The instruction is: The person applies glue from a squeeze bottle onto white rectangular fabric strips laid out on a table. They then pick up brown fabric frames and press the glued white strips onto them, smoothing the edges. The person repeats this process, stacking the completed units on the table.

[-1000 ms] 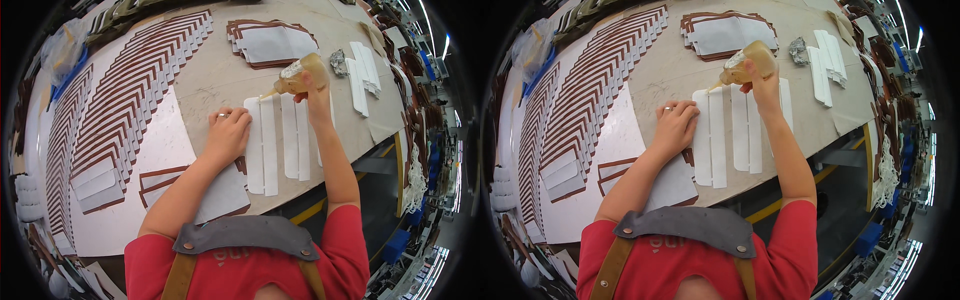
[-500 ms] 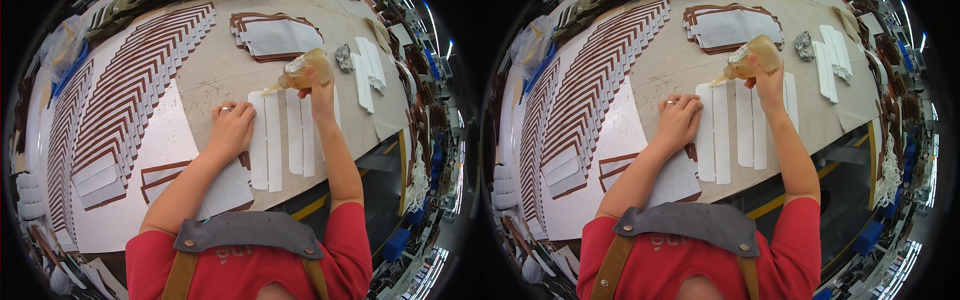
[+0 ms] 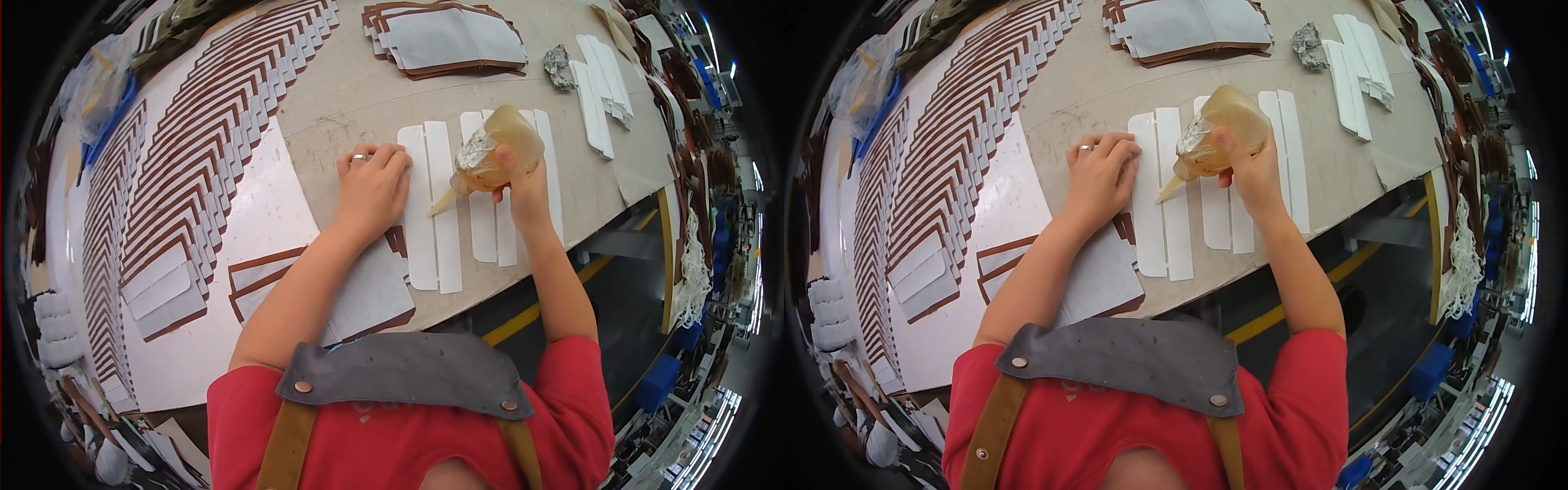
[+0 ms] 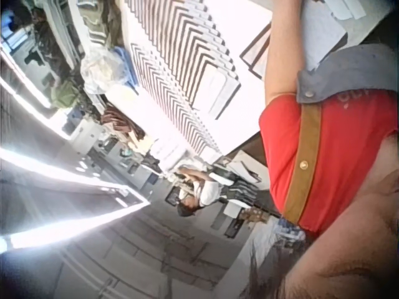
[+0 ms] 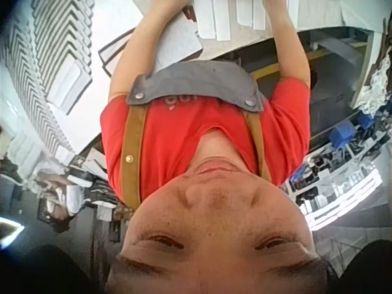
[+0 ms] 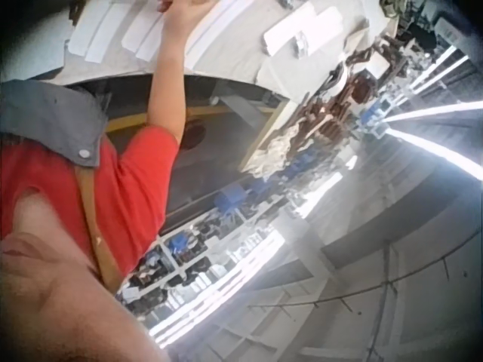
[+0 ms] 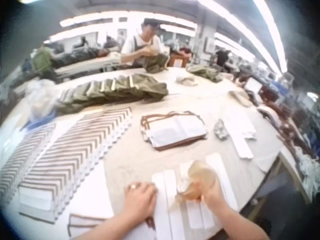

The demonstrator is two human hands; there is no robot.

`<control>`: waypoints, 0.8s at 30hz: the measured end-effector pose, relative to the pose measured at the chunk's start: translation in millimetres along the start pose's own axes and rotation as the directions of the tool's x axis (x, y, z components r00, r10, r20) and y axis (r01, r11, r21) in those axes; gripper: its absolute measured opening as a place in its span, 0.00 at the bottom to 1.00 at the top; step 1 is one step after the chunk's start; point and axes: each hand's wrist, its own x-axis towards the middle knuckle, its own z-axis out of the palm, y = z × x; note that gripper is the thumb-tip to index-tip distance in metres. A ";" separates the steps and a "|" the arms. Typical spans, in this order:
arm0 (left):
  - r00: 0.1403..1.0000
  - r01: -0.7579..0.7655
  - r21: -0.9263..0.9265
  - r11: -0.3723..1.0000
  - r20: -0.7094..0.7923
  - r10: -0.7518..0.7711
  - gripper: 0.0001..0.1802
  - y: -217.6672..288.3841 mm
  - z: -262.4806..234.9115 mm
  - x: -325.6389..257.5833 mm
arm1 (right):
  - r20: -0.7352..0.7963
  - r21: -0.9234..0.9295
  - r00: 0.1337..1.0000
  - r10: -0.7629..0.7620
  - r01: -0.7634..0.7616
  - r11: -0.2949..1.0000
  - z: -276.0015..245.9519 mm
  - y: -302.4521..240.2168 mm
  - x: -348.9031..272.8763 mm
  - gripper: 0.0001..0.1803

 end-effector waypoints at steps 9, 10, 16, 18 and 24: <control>1.000 -0.004 0.014 1.000 -0.005 0.004 0.09 0.5 0.6 -0.5 | 0.072 0.030 0.989 0.129 -0.131 0.991 -8.2 3.9 -62.8 0.31; 1.000 -0.006 0.018 1.000 -0.004 0.006 0.09 0.7 0.3 0.2 | 0.087 0.036 0.985 0.149 -0.153 0.988 -10.3 3.7 -66.0 0.31; 1.000 -0.001 0.017 1.000 0.006 0.001 0.09 0.0 -1.4 -0.8 | 0.101 0.362 0.993 0.061 -0.093 0.927 -19.5 -8.9 -38.1 0.35; 1.000 -0.001 0.003 1.000 0.010 0.001 0.09 0.3 -1.9 0.5 | -0.007 0.259 0.998 -0.067 0.066 0.964 -17.5 -16.7 -10.0 0.32; 1.000 0.003 -0.023 1.000 0.027 -0.002 0.08 2.5 -4.9 2.6 | -0.063 0.035 0.980 -0.187 0.189 0.981 -12.0 -12.4 60.2 0.26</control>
